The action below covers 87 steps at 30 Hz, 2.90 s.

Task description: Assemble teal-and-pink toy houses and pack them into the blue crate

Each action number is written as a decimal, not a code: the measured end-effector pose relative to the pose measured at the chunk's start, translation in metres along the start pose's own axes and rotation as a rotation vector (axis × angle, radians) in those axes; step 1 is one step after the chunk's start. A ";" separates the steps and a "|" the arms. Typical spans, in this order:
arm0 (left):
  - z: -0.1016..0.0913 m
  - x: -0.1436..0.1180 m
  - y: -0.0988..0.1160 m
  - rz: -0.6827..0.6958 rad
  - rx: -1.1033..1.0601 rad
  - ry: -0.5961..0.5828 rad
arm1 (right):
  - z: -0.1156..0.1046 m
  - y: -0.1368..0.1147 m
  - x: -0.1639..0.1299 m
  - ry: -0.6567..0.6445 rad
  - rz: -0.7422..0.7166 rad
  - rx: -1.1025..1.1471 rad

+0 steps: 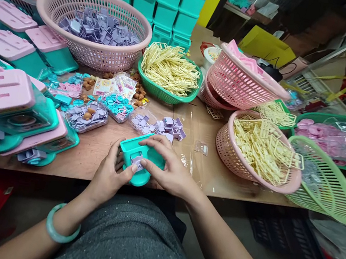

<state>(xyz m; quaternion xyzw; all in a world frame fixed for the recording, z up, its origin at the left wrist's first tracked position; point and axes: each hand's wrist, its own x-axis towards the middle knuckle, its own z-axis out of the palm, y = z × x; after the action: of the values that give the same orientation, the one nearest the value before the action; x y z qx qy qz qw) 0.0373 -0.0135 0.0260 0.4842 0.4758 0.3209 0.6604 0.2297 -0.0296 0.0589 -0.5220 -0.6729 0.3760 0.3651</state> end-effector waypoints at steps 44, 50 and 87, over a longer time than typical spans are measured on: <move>-0.043 -0.010 -0.023 0.469 0.666 -0.214 | 0.034 0.039 -0.045 0.088 -0.093 -0.112; -0.042 -0.010 -0.026 0.599 0.645 -0.208 | 0.032 0.033 -0.051 0.073 -0.080 -0.176; -0.021 0.015 -0.001 -0.317 -0.314 0.009 | -0.072 0.119 -0.060 0.486 0.207 -0.627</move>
<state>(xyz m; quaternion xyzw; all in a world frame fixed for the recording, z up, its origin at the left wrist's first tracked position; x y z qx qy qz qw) 0.0227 0.0068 0.0188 0.2930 0.4930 0.2853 0.7680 0.3559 -0.0587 -0.0202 -0.7466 -0.5931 0.0531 0.2967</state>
